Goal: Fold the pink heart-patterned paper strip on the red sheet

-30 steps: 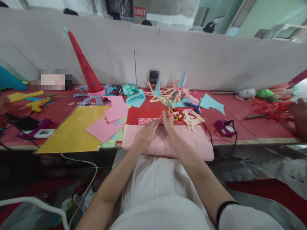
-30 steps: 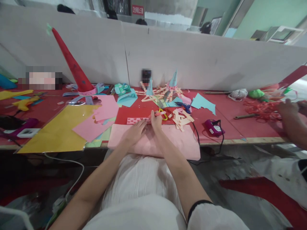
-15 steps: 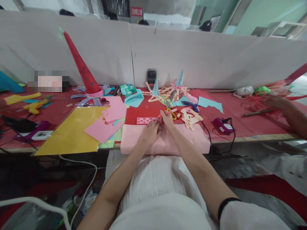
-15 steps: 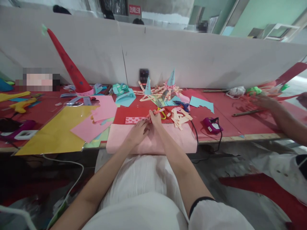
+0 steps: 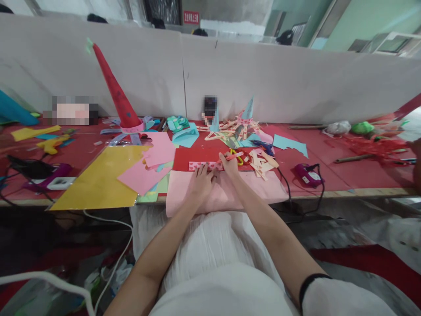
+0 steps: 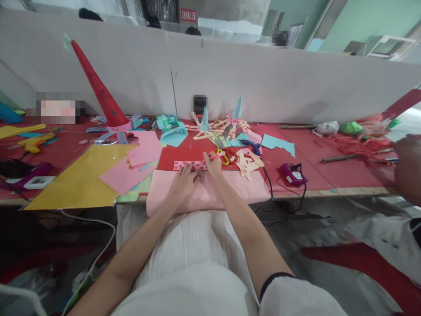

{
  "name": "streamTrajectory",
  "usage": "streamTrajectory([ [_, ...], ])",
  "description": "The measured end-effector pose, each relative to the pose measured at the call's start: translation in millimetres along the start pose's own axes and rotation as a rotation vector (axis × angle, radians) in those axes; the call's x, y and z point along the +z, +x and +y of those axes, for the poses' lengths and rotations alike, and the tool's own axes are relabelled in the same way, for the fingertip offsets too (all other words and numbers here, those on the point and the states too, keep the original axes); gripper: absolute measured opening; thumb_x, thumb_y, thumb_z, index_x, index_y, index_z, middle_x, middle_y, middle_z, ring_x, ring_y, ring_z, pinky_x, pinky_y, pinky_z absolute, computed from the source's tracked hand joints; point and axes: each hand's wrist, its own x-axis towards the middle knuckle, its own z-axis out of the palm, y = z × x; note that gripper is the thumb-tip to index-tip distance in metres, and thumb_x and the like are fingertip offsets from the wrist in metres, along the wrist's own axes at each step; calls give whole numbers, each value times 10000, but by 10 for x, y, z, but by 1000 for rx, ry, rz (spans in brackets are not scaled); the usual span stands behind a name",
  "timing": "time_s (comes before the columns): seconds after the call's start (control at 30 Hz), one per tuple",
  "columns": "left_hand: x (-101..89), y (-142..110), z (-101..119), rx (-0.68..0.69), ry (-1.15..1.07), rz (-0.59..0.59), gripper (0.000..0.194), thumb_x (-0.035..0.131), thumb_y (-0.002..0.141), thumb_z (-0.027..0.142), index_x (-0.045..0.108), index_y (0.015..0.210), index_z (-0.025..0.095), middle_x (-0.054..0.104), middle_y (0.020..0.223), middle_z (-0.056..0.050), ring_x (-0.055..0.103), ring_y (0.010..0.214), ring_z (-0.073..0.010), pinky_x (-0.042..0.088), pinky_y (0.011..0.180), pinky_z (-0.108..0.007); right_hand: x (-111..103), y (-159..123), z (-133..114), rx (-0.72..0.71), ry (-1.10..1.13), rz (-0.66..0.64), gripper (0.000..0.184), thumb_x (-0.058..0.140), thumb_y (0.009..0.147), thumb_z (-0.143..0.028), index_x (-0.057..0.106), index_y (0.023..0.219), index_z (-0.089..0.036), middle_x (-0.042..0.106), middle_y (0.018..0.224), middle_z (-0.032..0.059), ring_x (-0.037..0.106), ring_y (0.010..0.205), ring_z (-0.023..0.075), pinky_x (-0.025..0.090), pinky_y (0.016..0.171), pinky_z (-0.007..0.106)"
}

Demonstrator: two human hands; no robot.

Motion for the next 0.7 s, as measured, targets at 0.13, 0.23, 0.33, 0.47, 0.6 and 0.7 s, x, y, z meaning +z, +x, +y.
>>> streamTrajectory([
  [0.13,-38,-12,12,8,45,-46,423,378,944,335,499,1337,238,408,1465,-115,340,1369,-268,278,1117,-462,21,-34,-45,-2,54,-75,448,589,732,-570,333,583,-234,466,393,-68,424,357,79,361,427,215],
  [0.23,-63,-10,24,-6,49,-68,430,376,943,335,491,1344,232,393,1475,-115,329,1375,-269,279,1116,-461,25,-38,-51,11,64,-144,449,595,722,-565,332,570,-234,462,374,-64,426,346,82,351,409,210],
  [0.33,-66,-9,33,-6,43,-63,424,382,941,322,499,1338,227,394,1475,-109,336,1371,-264,274,1120,-459,20,-28,-40,30,62,-164,442,602,716,-551,335,558,-236,446,351,-65,439,342,91,350,402,208],
  [0.47,-42,-12,28,-1,32,-44,412,396,935,316,521,1316,223,402,1470,-110,339,1368,-265,274,1118,-459,12,-23,-34,33,54,-170,425,611,710,-530,342,560,-236,451,350,-68,437,336,91,343,404,208],
  [0.6,-24,-10,23,3,18,-29,412,411,927,299,520,1317,221,404,1469,-112,343,1365,-260,270,1121,-456,2,-39,-58,47,50,-174,413,609,706,-519,340,566,-240,455,353,-65,456,352,100,340,404,209],
  [0.7,-30,-7,31,-16,7,-34,409,416,924,295,526,1311,218,401,1470,-116,342,1367,-265,276,1118,-457,-4,-55,-79,41,46,-171,403,607,705,-499,335,559,-239,454,353,-69,429,339,88,353,409,211],
])
